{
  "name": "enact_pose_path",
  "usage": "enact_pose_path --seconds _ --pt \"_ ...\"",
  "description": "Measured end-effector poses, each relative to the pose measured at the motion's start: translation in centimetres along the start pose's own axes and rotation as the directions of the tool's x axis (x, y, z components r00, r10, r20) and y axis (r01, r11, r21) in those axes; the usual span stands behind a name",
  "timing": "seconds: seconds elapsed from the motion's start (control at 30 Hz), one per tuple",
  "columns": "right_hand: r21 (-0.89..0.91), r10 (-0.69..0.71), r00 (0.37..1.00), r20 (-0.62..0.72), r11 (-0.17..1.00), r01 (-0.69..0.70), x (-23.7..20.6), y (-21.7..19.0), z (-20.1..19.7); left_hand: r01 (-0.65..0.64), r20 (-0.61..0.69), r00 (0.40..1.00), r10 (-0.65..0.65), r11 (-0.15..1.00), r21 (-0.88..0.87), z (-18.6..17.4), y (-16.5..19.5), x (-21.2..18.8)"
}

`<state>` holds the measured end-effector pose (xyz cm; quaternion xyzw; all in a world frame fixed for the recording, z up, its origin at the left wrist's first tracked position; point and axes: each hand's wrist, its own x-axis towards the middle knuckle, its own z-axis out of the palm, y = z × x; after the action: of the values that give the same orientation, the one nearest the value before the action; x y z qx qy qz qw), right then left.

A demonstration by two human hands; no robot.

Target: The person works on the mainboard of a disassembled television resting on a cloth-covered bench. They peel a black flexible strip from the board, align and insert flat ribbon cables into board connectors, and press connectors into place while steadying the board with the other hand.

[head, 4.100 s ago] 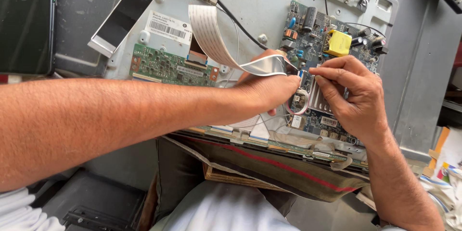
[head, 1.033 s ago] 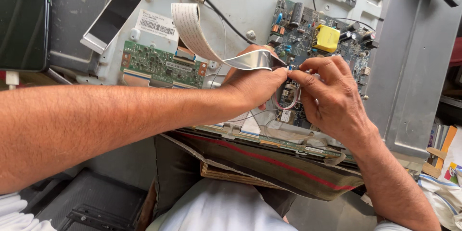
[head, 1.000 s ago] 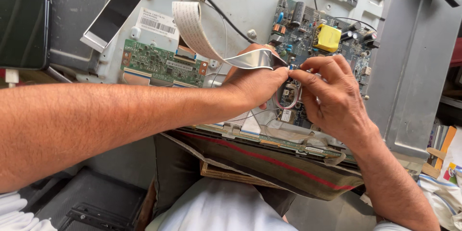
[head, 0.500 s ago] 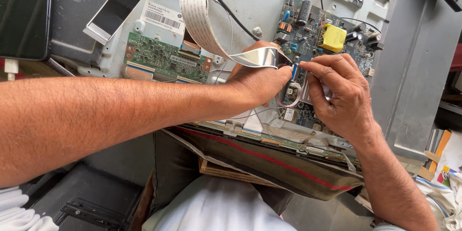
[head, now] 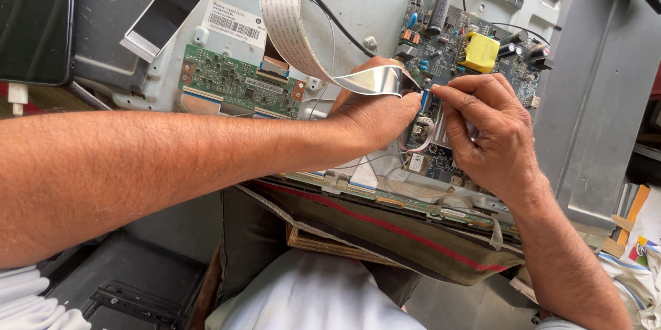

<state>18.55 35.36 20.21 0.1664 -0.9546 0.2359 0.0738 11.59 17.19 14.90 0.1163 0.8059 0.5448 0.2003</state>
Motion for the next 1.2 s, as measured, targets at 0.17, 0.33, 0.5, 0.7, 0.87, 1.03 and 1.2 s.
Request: enact_pose_path --seconds 0.17,0.33,0.5,0.7,0.87,1.03,1.2 --pt "0.012 0.017 1.000 0.000 1.000 -0.017 0.1 -0.2 0.1 -0.087 -0.063 0.994 0.085 0.995 -0.039 0.5 -0.8 0.0" --pt "0.006 0.001 1.000 0.002 1.000 -0.001 0.1 -0.3 0.1 0.013 0.018 1.000 -0.012 0.999 -0.039 0.1 -0.4 0.1" --pt "0.005 0.004 1.000 0.005 1.000 -0.004 -0.1 -0.3 0.0 -0.018 0.017 1.000 0.018 0.999 -0.050 -0.5 0.7 -0.1" --pt "0.010 0.005 1.000 0.009 1.000 -0.005 -0.2 -0.2 0.0 0.289 0.238 0.942 -0.238 0.935 -0.206 -1.7 2.1 -0.7" --pt "0.011 0.007 1.000 0.010 1.000 -0.007 -0.3 -0.5 -0.2 0.310 0.235 0.936 -0.263 0.932 -0.190 -1.9 2.8 -0.6" --pt "0.006 0.005 1.000 0.007 1.000 -0.005 -0.2 -0.7 -0.3 0.267 0.252 0.942 -0.224 0.951 -0.154 -1.7 2.6 -0.5" --pt "0.008 0.007 1.000 0.011 1.000 -0.007 -0.3 -0.5 -0.4 0.271 0.229 0.945 -0.233 0.950 -0.156 -1.4 2.9 -0.3"
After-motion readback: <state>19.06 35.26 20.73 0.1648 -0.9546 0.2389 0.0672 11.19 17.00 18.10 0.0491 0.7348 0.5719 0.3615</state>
